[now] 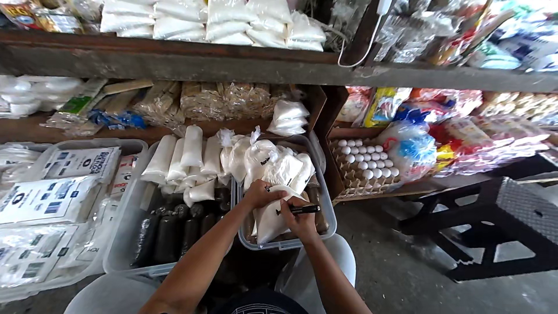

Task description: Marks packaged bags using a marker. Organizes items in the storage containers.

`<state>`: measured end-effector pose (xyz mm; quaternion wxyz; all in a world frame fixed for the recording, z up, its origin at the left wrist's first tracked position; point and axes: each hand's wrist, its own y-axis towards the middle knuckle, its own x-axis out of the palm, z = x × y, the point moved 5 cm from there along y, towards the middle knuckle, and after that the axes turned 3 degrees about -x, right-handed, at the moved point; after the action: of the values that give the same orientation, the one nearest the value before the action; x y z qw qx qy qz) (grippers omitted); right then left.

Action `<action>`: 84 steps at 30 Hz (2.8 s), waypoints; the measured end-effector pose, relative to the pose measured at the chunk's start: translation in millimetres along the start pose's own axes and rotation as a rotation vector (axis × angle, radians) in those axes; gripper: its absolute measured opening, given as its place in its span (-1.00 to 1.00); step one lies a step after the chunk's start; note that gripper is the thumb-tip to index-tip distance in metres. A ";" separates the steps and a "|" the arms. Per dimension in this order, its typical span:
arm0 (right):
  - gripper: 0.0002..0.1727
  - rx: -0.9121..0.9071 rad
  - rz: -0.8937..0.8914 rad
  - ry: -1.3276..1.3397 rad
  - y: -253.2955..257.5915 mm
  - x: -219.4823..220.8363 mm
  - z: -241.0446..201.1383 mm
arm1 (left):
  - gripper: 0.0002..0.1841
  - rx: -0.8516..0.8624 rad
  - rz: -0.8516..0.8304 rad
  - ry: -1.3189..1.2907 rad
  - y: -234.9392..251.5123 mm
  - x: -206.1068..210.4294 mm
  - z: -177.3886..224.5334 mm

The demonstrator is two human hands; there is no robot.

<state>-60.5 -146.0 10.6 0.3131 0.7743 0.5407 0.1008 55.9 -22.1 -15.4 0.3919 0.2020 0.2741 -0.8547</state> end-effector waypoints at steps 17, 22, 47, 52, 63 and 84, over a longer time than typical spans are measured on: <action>-0.70 0.004 0.022 -0.040 -0.4 -4.1 4.3 | -0.40 -0.010 0.001 0.027 -1.4 -0.7 1.4; -0.68 0.034 0.042 -0.042 0.2 -5.0 4.9 | -0.40 -0.012 0.006 0.034 -1.2 -0.7 1.4; -0.71 0.044 0.083 -0.042 0.9 -9.5 8.7 | -0.40 0.009 0.019 0.014 -2.9 -1.3 2.0; -0.70 0.070 0.099 -0.031 3.3 -12.6 8.0 | -0.42 -0.010 0.008 -0.001 -2.8 -1.1 2.0; -0.70 0.079 0.087 -0.043 3.8 -14.5 11.7 | -0.42 -0.002 0.021 0.002 -2.4 -1.7 1.4; -0.72 0.111 0.091 -0.080 1.9 -19.5 18.3 | -0.42 -0.012 0.019 -0.033 -2.2 -2.2 -1.3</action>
<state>-57.7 -170.9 1.0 0.2862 0.8177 0.4966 0.0541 55.7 -18.9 -14.5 0.4057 0.1881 0.2707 -0.8525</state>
